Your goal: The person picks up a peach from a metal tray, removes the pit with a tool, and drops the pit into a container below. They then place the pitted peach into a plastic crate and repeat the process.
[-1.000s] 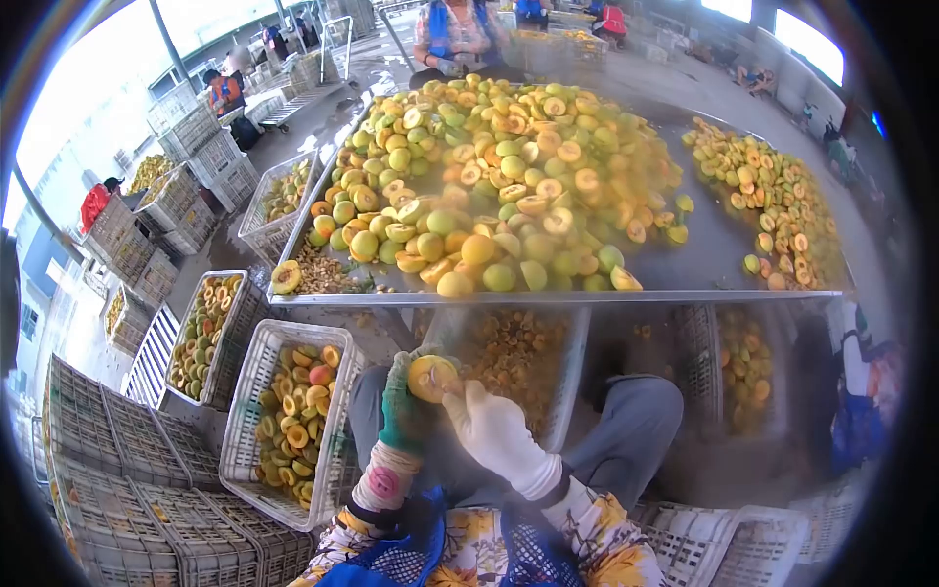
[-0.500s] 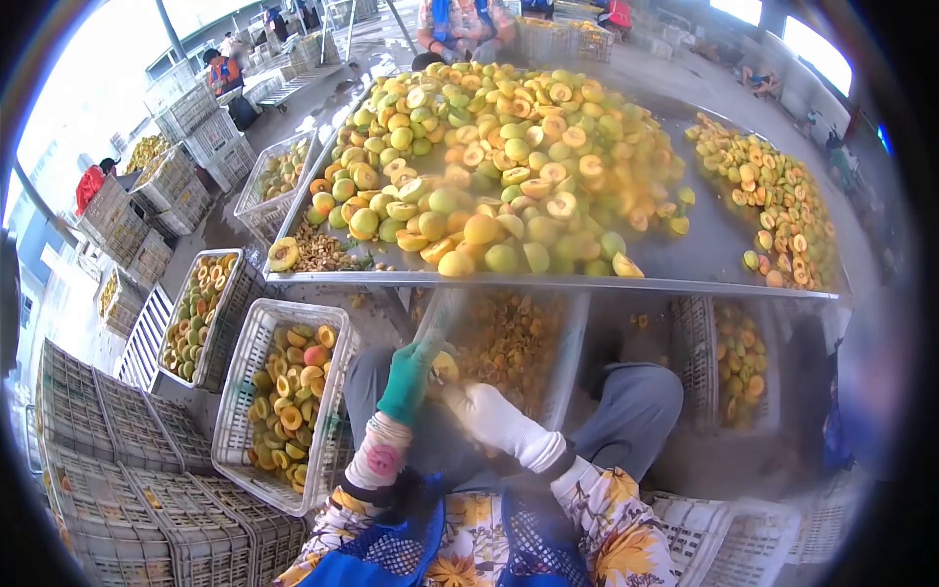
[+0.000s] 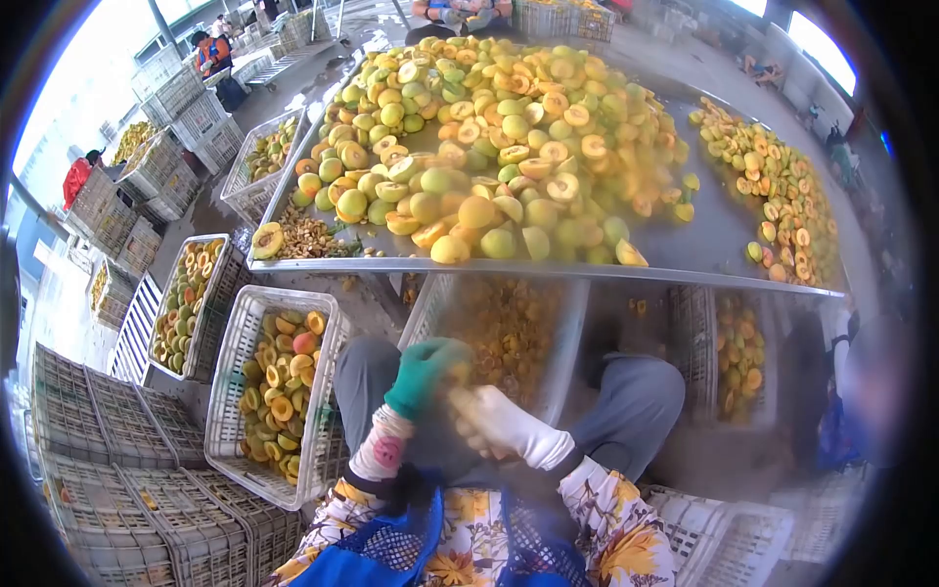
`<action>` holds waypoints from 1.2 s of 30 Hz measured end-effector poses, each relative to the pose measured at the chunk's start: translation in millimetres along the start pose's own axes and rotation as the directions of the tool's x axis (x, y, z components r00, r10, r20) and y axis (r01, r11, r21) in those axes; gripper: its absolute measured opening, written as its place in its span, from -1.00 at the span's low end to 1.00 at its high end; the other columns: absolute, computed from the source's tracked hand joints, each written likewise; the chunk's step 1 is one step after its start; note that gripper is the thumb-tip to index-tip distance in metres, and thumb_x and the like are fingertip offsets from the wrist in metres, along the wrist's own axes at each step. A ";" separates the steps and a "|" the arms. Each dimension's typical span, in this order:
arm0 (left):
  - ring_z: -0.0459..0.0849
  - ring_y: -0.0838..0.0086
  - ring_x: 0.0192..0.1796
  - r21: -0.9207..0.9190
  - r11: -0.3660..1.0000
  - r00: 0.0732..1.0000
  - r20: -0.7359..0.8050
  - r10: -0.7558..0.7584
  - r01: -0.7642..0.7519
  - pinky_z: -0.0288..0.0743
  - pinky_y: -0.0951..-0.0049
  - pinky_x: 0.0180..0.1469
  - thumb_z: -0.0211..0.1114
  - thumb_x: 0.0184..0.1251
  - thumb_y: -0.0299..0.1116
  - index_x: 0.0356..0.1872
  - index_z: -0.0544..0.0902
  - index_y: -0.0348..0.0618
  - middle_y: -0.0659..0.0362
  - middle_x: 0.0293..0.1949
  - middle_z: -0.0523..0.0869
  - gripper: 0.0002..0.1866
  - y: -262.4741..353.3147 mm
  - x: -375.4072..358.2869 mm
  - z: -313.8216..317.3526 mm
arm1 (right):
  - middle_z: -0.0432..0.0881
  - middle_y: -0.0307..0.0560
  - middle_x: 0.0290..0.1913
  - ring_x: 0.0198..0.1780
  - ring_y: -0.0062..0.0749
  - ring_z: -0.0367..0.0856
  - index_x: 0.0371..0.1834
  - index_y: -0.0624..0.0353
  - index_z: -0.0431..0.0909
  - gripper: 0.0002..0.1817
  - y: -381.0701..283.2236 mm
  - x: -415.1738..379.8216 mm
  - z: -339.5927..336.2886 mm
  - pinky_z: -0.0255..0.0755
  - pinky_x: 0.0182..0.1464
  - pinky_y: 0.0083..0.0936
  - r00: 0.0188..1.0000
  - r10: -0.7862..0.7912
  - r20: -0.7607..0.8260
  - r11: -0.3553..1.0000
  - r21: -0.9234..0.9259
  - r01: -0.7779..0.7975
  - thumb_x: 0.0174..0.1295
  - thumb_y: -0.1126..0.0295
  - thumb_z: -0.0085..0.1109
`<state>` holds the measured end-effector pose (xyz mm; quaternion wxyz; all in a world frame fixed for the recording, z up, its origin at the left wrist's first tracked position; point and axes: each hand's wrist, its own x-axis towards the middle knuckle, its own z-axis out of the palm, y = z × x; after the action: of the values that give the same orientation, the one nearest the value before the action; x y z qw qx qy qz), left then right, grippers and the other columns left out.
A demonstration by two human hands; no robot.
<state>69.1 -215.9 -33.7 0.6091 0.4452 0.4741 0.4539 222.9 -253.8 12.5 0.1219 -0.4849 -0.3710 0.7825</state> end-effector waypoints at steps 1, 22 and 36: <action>0.55 0.66 -0.42 0.010 0.998 0.998 0.031 -0.058 0.057 0.43 0.64 -0.38 0.19 0.32 -0.30 -0.24 0.72 -0.22 0.28 -0.40 0.67 -0.77 -4.7 1.1 -1.1 | 0.08 -0.43 -0.69 -0.75 -0.73 0.01 -0.28 0.03 0.33 -0.66 2.4 3.9 0.5 -0.10 -0.76 -0.68 0.998 0.014 -0.064 0.994 -0.110 -0.021 0.43 0.01 -0.19; 0.54 0.57 -0.41 -0.090 0.987 0.965 -0.215 -0.151 0.135 0.42 0.50 -0.41 0.28 0.33 -0.17 -0.10 0.63 -0.22 0.23 -0.41 0.62 -0.69 -31.8 6.1 -7.5 | 0.08 -0.46 -0.69 -0.76 -0.75 -0.05 -0.50 -0.03 0.24 -0.52 17.3 34.6 6.2 -0.16 -0.75 -0.69 0.999 0.027 0.023 0.943 0.331 -0.033 0.39 -0.16 -0.12; 0.60 0.59 -0.41 -0.208 0.969 0.977 -0.193 0.093 -0.133 0.44 0.62 -0.35 0.02 0.45 -0.24 -0.20 0.68 -0.28 0.21 -0.38 0.70 -0.66 -34.5 -8.2 -18.4 | 0.08 -0.49 -0.69 -0.78 -0.79 -0.05 -0.26 0.15 0.35 -0.46 17.1 32.7 15.9 -0.18 -0.78 -0.73 0.986 0.002 0.165 0.949 0.311 -0.054 0.41 -0.18 -0.19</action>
<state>54.4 -228.4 -68.7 0.5817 0.3580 0.4485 0.5764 195.9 -255.1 -17.2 0.1557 -0.3993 -0.2435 0.8701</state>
